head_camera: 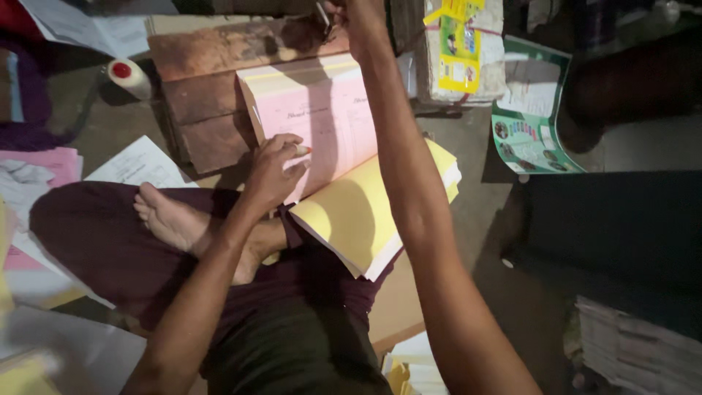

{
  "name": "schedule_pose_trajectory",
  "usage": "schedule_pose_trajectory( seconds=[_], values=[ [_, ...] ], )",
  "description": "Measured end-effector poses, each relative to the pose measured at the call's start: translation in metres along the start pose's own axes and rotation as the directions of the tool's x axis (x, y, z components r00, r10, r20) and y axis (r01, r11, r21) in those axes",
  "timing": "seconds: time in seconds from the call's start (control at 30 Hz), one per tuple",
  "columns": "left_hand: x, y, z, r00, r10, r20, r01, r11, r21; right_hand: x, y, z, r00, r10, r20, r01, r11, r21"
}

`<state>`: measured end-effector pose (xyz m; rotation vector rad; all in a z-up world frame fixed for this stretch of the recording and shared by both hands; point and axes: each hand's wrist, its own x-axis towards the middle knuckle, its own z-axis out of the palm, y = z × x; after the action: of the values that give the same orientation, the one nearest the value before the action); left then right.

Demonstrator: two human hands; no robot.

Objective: The person sits cross-legged on the floor and uses a handheld stamp to mark multiple pages in a book. They repeatedly press the stamp onto the paper, then flip pages to continue the process on new sheets.

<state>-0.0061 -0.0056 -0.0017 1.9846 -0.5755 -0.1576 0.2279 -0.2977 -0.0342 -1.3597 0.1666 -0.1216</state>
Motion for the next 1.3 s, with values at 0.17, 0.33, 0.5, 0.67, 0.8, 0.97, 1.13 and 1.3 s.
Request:
schedule_pose_trajectory(
  seconds=[0.17, 0.33, 0.5, 0.67, 0.8, 0.97, 1.13, 1.3],
  values=[
    [0.000, 0.005, 0.001, 1.000, -0.020, -0.014, 0.020, 0.999, -0.029, 0.002, 0.004, 0.004, 1.000, -0.026, -0.007, 0.026, 0.999, 0.021],
    [0.000, 0.012, -0.003, 0.997, -0.067, 0.025, 0.068, 0.997, -0.033, -0.020, -0.023, 0.000, 0.996, -0.081, -0.036, 0.070, 0.968, -0.243],
    [-0.005, 0.020, -0.004, 0.960, -0.110, -0.259, 0.077, 0.988, -0.133, -0.105, -0.054, 0.000, 0.943, -0.326, -0.063, 0.248, 0.816, -0.522],
    [-0.002, 0.027, -0.004, 0.871, -0.068, -0.486, 0.032, 0.996, -0.082, -0.232, -0.061, 0.013, 0.988, -0.152, -0.032, 0.112, 0.839, -0.533],
    [0.007, 0.031, -0.004, 0.860, -0.271, -0.433, 0.126, 0.934, -0.335, -0.300, -0.064, 0.023, 0.987, -0.079, -0.139, -0.002, 0.863, -0.505],
    [0.010, 0.039, 0.003, 0.848, -0.302, -0.436, 0.077, 0.883, -0.463, -0.345, -0.070, 0.035, 0.960, -0.015, -0.280, -0.107, 0.904, -0.413],
    [0.014, 0.037, 0.002, 0.868, -0.178, -0.464, 0.118, 0.981, -0.156, -0.367, -0.078, 0.054, 0.948, 0.002, -0.320, -0.140, 0.902, -0.408],
    [0.018, 0.018, -0.011, 0.934, 0.200, -0.294, 0.073, 0.700, 0.710, -0.378, -0.101, 0.057, 0.961, -0.159, -0.224, 0.017, 0.849, -0.528]
  ],
)
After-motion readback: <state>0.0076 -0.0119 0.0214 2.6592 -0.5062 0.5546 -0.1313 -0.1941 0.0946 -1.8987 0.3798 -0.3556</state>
